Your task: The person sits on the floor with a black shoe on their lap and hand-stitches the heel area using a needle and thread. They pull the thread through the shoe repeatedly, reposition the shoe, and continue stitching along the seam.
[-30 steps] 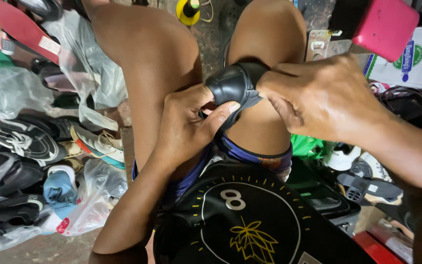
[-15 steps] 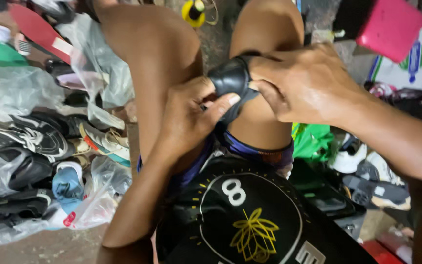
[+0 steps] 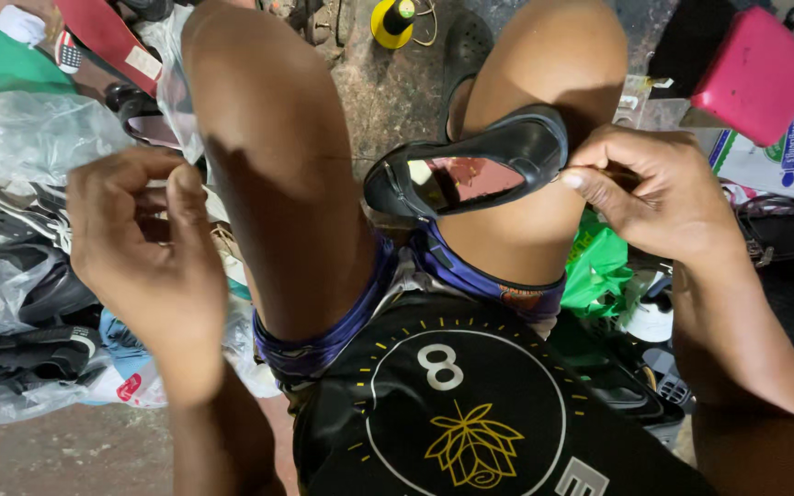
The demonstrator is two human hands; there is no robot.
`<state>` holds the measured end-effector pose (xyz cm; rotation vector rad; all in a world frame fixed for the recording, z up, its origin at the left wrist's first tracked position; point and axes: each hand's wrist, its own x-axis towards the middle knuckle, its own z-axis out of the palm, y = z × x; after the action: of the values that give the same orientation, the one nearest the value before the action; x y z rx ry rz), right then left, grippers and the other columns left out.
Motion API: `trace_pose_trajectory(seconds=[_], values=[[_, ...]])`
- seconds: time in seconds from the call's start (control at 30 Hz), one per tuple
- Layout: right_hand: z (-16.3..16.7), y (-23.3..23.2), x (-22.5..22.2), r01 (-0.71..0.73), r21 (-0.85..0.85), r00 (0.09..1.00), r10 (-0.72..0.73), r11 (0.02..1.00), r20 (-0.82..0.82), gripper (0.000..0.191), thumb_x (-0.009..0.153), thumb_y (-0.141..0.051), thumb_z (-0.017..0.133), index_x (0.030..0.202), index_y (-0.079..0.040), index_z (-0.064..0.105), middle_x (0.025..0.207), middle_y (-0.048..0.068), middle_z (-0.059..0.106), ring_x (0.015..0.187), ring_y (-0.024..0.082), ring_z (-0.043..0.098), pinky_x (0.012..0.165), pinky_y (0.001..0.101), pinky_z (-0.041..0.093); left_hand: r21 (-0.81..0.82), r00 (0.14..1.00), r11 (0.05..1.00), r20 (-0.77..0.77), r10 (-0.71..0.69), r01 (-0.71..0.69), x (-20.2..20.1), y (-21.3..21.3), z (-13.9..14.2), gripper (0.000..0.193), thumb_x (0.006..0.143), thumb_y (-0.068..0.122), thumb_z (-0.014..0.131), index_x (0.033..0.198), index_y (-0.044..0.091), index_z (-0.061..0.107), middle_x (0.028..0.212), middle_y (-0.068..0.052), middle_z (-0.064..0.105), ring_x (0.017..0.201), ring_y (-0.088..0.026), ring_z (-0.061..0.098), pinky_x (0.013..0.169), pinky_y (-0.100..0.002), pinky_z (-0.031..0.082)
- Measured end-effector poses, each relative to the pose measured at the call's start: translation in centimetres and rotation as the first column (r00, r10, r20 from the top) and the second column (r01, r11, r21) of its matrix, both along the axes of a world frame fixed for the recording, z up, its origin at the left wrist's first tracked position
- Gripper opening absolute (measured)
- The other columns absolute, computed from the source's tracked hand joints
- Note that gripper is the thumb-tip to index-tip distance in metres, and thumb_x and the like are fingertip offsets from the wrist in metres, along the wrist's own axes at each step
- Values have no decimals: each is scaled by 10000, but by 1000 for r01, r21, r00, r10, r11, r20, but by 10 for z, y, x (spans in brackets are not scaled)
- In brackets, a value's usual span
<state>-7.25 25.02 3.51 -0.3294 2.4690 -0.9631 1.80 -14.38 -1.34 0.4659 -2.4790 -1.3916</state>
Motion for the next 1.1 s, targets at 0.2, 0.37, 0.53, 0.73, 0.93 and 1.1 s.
trace_pose_trajectory(seconds=[0.2,0.37,0.53,0.73,0.93,1.1], values=[[-10,16,2,20,-85,999,-17,996,39,70,1004,-75,726,994,-19,685,794,-30,605,732,18,517,637,207,430,-270,791,822,-239,-562,502,-15,85,4,450,916,24,681,1353,118,625,1294,-70,653,1032,-208,683,821,-314,565],[-10,23,5,45,-123,996,-36,991,77,57,1013,-52,718,993,-13,682,819,-24,625,753,23,532,661,206,433,-284,680,696,-170,-713,659,-31,131,-15,460,914,151,690,1353,28,624,1193,-90,593,942,-223,670,737,-342,572],[-12,25,6,35,-82,999,-32,996,34,66,1018,-34,724,980,2,683,777,-3,630,709,28,535,656,213,426,-240,731,758,-209,-650,606,-37,133,-19,296,914,165,698,1189,72,644,1049,-59,589,920,-225,684,733,-357,558],[-8,23,10,141,-162,984,-120,977,129,61,1013,-36,714,979,-2,676,784,-3,647,695,27,568,657,207,442,227,759,739,-366,-538,634,-35,105,-11,87,927,82,743,1006,63,711,990,-32,688,904,-199,680,818,-322,577],[-10,7,19,119,-45,992,-117,992,53,51,1029,-39,702,998,0,692,776,-2,601,675,30,495,631,219,401,761,840,409,-321,-438,504,-25,89,-17,91,1027,112,698,990,36,666,1038,-51,650,827,-90,598,730,-229,499],[-5,-3,20,70,-25,997,-69,997,30,61,1061,-58,667,1042,-11,702,805,0,650,741,50,537,672,234,440,937,898,-239,-321,-299,256,-26,98,-32,140,1120,158,543,1071,86,653,955,-66,678,795,-92,591,752,-232,492]])
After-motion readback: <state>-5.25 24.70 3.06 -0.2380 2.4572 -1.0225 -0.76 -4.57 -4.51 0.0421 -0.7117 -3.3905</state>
